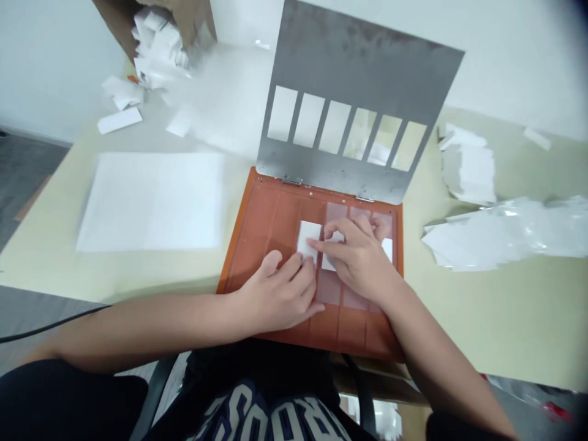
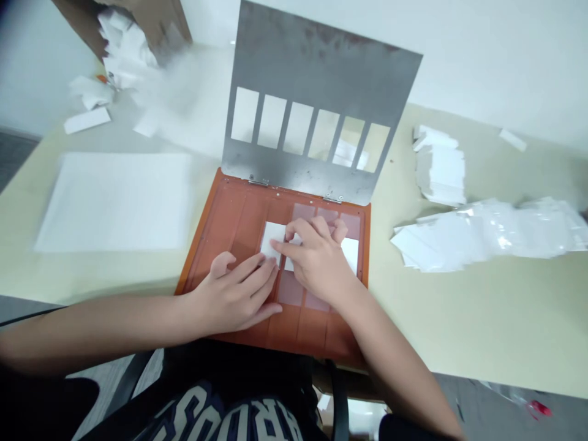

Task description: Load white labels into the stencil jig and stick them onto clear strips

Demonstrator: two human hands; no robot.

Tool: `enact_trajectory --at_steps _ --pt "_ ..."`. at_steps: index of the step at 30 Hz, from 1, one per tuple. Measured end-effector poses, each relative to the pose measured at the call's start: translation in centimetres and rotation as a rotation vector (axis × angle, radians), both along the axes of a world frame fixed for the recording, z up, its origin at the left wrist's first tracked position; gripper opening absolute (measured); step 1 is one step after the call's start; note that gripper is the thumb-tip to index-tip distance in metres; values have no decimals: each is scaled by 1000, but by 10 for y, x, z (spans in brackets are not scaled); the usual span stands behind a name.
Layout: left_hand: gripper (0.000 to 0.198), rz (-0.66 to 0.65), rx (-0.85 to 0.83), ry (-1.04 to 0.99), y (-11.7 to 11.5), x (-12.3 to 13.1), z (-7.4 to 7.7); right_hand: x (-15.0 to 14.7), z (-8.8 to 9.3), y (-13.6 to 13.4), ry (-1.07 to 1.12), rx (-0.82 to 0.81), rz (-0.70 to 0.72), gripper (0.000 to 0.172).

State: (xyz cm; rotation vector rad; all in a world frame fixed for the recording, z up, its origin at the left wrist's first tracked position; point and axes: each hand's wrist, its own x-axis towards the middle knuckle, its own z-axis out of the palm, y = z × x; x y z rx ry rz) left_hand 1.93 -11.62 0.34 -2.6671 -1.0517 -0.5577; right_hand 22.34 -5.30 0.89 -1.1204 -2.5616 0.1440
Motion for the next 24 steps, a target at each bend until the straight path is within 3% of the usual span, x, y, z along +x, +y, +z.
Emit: enact_trajectory --at_steps 3,8,14,20,22,24 --pt "30 -24 -13 -49 9 -2 -3 2 1 3 21 -28 -10 38" --pt "23 -101 -215 -68 31 -10 -4 -2 -3 5 -27 -2 -168 33" --pt "14 -19 -325 -232 43 -17 3 -11 -2 7 51 -164 -226 25" --pt "35 16 -229 -275 47 -21 10 -4 14 14 385 -415 -153 27" --pt "44 61 -230 -297 51 -24 10 17 24 20 526 -424 -168 34" --pt "51 108 -270 -291 55 -27 11 48 33 24 582 -330 -270 39"
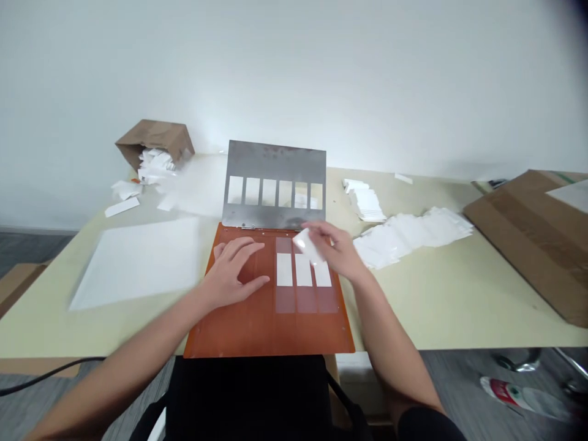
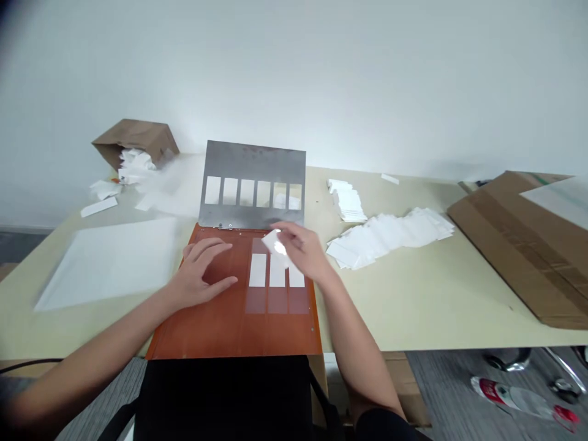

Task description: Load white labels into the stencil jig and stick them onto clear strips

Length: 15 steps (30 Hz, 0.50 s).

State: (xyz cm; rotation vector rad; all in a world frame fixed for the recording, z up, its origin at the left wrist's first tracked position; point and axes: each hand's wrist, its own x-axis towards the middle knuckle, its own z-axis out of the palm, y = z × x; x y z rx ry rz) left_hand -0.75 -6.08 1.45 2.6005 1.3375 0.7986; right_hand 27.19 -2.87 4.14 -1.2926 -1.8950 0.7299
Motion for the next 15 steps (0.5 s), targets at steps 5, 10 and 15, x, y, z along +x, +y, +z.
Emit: enact_trajectory --at_steps 5,10,15 --pt "52 -28 -110 90 10 3 12 84 1 0 -337 42 -373 36" --pt "50 -75 -201 129 18 20 31 118 -23 -18 -566 6 -558 39" --pt "50 -57 -230 70 25 23 22 111 -37 -36 -721 10 -614 41"
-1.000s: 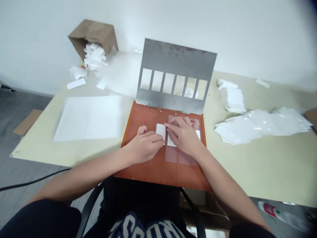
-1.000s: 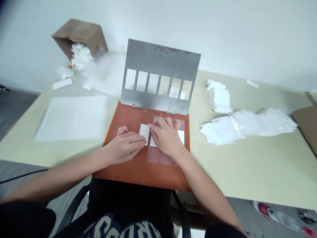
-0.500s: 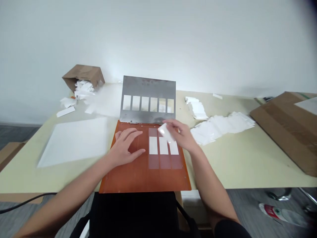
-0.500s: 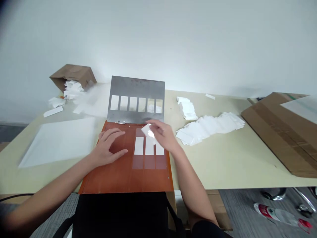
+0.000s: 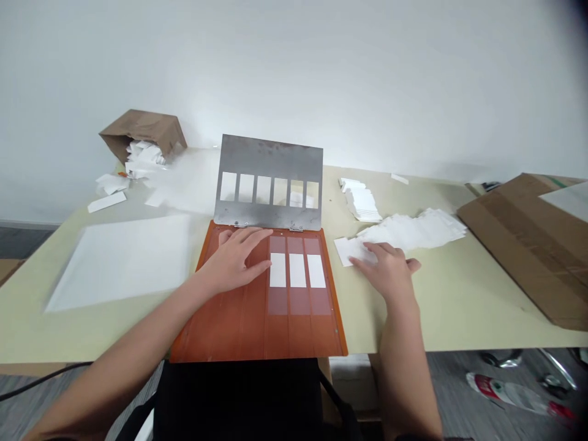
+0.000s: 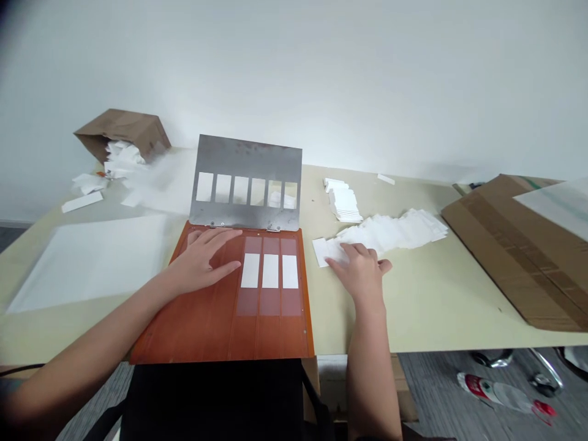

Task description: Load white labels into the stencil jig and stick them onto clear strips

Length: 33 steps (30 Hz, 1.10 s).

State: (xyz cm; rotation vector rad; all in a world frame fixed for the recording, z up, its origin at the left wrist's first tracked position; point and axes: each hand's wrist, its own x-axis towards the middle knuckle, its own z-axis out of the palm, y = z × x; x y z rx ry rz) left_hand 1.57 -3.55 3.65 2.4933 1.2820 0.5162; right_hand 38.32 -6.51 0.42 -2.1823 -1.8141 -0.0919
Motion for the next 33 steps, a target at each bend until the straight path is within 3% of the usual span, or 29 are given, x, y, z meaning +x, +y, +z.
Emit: enact_trajectory --at_steps 4,7,12,16,25,33 --pt "44 6 17 4 0 -8 -20 -8 -3 -4 -56 -35 -6 40" --pt "40 -1 74 13 -1 -12 -26 -10 -6 -4 -82 -43 -28 42" --pt "35 -21 228 13 -3 -9 -24 -17 -6 -6 -99 -52 -51 47" --pt "35 -49 245 31 -6 -7 -25 -27 -5 -7 -96 -32 -79 53" --pt "35 -85 297 11 -7 -8 -30 -22 -10 -1 -18 -60 -182 41" --pt "19 -148 277 -3 -7 -7 -29 -24 -10 -1 -154 81 -230 34"
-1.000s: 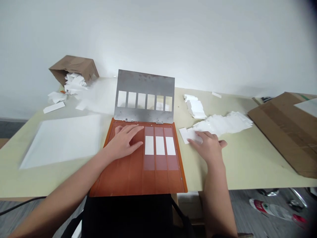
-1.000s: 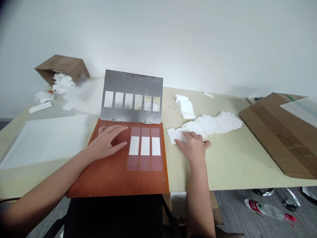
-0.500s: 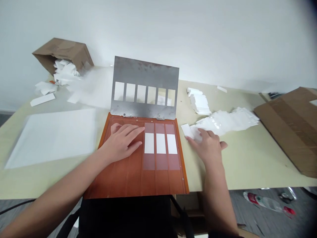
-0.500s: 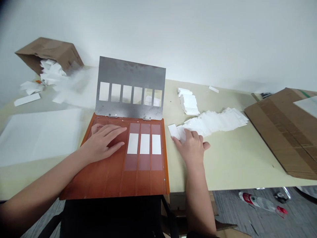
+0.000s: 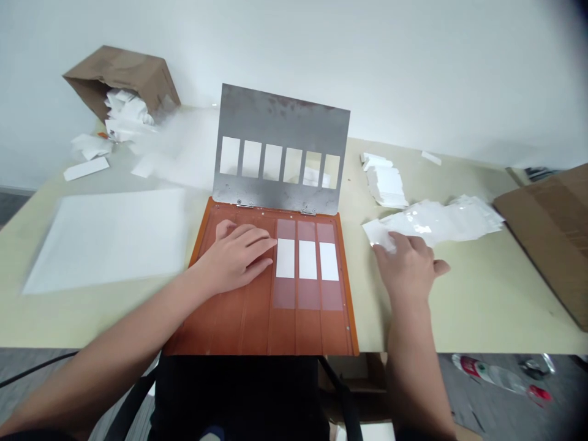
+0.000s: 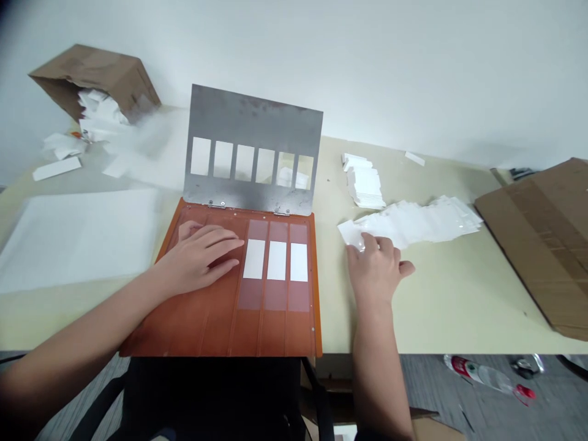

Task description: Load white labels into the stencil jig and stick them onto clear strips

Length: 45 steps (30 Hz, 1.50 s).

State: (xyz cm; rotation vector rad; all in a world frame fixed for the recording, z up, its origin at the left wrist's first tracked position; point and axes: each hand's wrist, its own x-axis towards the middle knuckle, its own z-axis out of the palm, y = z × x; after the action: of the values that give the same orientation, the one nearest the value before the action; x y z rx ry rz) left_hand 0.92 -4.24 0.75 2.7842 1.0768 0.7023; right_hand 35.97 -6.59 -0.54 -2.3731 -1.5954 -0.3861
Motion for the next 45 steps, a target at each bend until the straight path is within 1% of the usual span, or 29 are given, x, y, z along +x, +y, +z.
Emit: enact_trajectory --at_steps 2,3,4,5,6,7,8,9,11,13,15,18,20,23,30,41,45 --pt "15 -14 -19 1 -1 1 3 -4 4 -1 -27 54 34 36" --pt "15 -20 -29 1 -1 2 4 -8 7 -2 -24 85 84 37" --pt "14 -26 -36 -1 -1 2 6 -13 12 -2 -4 107 168 37" --pt "14 -31 -41 0 -2 3 6 -19 18 -2 35 104 291 36" --pt "13 -35 -43 1 -2 3 7 -27 24 -1 92 73 447 35" --pt "14 -39 -42 3 -2 3 7 -36 30 0 155 3 619 34" --pt "14 -45 -40 7 -2 3 7 -46 36 2 209 -104 779 32" --pt "15 -51 -38 10 -3 3 8 -56 40 5 245 -193 906 31" --pt "18 -66 -38 15 -4 3 9 -77 44 10 292 -274 1066 32" --pt "21 -111 -50 12 -6 3 11 -91 41 15 294 -264 1139 34" --pt "25 -181 -75 8 -9 3 14 -99 32 18 281 -223 1154 36" --pt "29 -275 -95 20 -16 3 17 -99 21 19 273 -191 1166 44" --pt "30 -319 -99 38 -21 5 17 -97 16 18 271 -181 1178 47" --pt "28 -370 -118 51 -28 6 14 -96 15 17 263 -176 1169 44" --pt "29 -357 -140 132 -32 8 13 -98 15 17 266 -190 1153 38" --pt "28 -349 -163 123 -32 8 13 -98 16 17 245 -212 1133 38" --pt "29 -349 -145 133 -32 9 13 -98 16 16 240 -211 1127 38"
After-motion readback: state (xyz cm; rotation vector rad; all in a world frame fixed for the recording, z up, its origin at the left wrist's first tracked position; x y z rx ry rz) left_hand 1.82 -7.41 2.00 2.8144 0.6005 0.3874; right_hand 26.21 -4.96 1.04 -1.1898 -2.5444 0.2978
